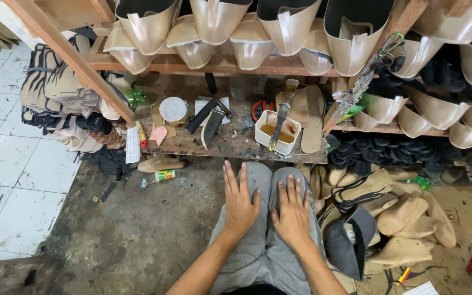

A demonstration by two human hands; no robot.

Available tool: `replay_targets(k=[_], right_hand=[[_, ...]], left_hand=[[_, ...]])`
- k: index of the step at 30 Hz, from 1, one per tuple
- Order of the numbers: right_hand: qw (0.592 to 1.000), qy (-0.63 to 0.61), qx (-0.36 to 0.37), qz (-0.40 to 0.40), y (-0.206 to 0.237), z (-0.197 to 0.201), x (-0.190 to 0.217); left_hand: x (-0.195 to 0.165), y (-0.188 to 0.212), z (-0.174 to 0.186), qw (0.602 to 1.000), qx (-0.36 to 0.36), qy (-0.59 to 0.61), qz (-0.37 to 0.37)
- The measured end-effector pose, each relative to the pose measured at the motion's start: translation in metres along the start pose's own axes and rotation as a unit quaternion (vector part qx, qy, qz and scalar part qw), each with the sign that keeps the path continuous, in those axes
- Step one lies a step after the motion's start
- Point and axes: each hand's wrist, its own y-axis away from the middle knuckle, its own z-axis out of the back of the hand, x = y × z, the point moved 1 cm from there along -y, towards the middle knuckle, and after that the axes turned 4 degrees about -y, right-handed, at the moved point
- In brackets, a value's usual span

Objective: The person applies glue to the edges of black shoe sole parts using a brush, then places the parts on a shelf. The person repeats this process for several parts.

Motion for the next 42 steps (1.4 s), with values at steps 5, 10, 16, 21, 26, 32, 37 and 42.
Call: replay_targets(k=[5, 10, 16, 21, 26, 32, 37, 42], right_hand=[[0.994, 0.033, -0.076, 0.069, 0.004, 0.013, -0.013], [0.995, -0.101, 0.006, 0.025, 0.007, 0.021, -0.021], [0.994, 0.005, -0.081, 0.076, 0.014, 0.023, -0.017], [0.995, -0.092, -0.011, -0.043, -0.014, 0.019, -0.04], [0.979, -0.192, -0.065, 0.006, -0.106, 0.009, -0.067], [0.991, -0.107, -0.073, 0.025, -0.145, 0.001, -0.046], [0.98, -0.174, -0.092, -0.019, -0.122, -0.021, -0.026], [0.963, -0.264, -0.052, 0.012, -0.112, -0.03, -0.029]], left_hand=[[0.012, 0.007, -0.002, 0.991, 0.132, 0.007, -0.026], [0.02, 0.012, 0.009, 0.965, 0.232, 0.029, -0.118], [0.017, 0.013, 0.016, 0.99, 0.081, 0.015, -0.116], [0.021, -0.013, -0.005, 0.975, 0.204, 0.05, -0.072], [0.018, -0.089, -0.021, 0.978, 0.063, 0.198, 0.027], [-0.01, -0.118, -0.036, 0.856, 0.116, 0.479, 0.153], [-0.008, -0.103, -0.034, 0.918, 0.045, 0.388, 0.07], [0.0, -0.109, -0.031, 0.896, 0.02, 0.42, 0.141]])
